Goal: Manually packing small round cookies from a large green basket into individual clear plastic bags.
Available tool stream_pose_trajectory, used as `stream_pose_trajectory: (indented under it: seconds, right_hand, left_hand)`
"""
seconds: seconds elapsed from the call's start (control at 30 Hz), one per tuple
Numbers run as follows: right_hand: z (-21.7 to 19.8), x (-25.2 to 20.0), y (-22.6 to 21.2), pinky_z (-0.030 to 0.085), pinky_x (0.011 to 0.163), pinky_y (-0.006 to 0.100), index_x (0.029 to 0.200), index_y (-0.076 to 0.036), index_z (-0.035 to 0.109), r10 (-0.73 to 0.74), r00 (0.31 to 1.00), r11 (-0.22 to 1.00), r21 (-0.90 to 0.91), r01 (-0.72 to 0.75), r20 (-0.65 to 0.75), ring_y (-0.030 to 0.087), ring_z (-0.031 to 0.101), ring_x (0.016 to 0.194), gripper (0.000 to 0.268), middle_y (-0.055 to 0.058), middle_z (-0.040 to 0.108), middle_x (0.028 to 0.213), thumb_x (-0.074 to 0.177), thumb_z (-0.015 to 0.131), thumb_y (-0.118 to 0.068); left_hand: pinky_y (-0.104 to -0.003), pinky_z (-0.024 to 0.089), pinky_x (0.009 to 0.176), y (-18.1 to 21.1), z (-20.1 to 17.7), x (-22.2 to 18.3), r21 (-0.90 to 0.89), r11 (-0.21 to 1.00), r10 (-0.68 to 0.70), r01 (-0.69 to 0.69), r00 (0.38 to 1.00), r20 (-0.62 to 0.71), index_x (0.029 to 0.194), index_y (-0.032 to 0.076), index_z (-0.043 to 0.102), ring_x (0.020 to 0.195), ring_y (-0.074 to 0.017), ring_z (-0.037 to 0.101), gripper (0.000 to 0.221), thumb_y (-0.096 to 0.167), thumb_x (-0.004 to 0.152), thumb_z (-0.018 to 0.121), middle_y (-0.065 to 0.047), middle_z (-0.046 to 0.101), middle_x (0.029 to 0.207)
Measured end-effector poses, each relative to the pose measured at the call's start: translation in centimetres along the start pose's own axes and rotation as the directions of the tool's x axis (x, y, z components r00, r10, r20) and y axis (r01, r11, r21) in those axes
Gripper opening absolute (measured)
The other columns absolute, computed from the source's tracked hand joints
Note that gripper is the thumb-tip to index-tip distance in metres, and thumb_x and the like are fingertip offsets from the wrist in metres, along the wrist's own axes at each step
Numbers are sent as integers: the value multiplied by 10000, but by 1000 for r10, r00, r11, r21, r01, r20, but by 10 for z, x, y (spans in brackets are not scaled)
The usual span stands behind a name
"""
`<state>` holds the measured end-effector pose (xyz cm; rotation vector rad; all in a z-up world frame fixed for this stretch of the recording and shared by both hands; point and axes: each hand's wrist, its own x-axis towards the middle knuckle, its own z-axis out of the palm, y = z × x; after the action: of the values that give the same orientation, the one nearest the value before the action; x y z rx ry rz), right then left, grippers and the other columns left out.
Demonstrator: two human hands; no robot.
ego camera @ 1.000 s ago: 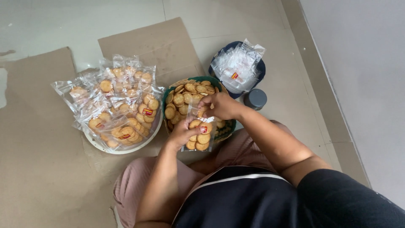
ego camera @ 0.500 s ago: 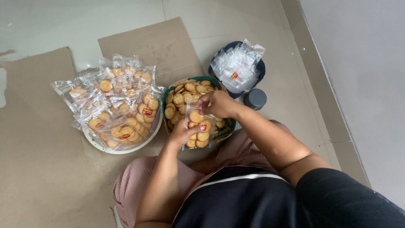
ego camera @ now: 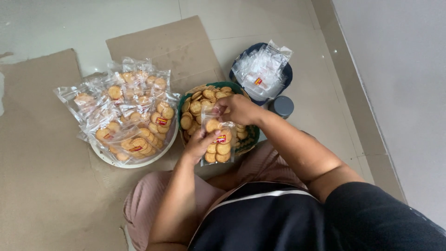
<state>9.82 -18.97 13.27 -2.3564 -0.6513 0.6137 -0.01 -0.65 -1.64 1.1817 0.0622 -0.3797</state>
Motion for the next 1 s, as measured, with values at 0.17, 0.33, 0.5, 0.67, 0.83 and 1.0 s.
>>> stream_pose_trajectory:
  seconds: [0.17,0.33,0.5,0.67,0.83,1.0]
  right_hand:
    - [-28,9,-13,515,980,398,1155,-113,724,-144,989,934,334,126,30,241,693,1076,277,65,769,1060,877,725,-115]
    - [-13,66,76,544,875,351,1075,-227,777,-15,958,981,179,69,-287,204,723,967,184,6,757,957,894,781,-258]
    - [29,79,126,599,867,461,1098,-237,768,175,947,880,-389,-274,-271,348,740,951,262,108,768,992,906,652,-372]
    - [85,93,184,570,767,443,947,-143,732,-50,955,684,-707,-181,-293,293,728,812,289,52,726,907,847,664,-406]
    - [110,120,219,482,959,593,1293,-88,642,-92,977,577,-810,-105,-191,370,675,1003,513,145,654,1200,864,730,-355]
    - [96,105,192,482,667,445,1103,-129,662,-513,813,426,-904,-39,-277,299,673,774,262,104,610,1031,851,678,-198]
  left_hand:
    - [-411,576,912,20,-3,-6,-40,993,105,-113,979,-173,1238,75,710,1011,-199,687,417,270,880,794,-90,733,1113]
    - [-404,583,891,20,-30,0,-159,968,132,-196,929,-345,1230,63,700,974,-204,698,418,257,870,786,-97,723,1098]
    - [-432,608,840,7,-40,8,-309,900,115,-307,853,-509,1204,32,695,982,-247,726,373,178,873,784,-111,728,1079]
    - [-461,603,860,12,-31,11,-351,863,101,-363,804,-585,1213,16,679,995,-282,720,393,134,858,797,-126,717,1088]
    - [-454,604,864,9,-28,18,-321,866,114,-385,775,-622,1177,50,694,997,-259,713,382,105,820,820,-106,724,1076]
    - [-493,615,828,14,-25,19,-388,852,73,-351,815,-575,1152,37,701,980,-291,724,365,112,816,819,-138,733,1050]
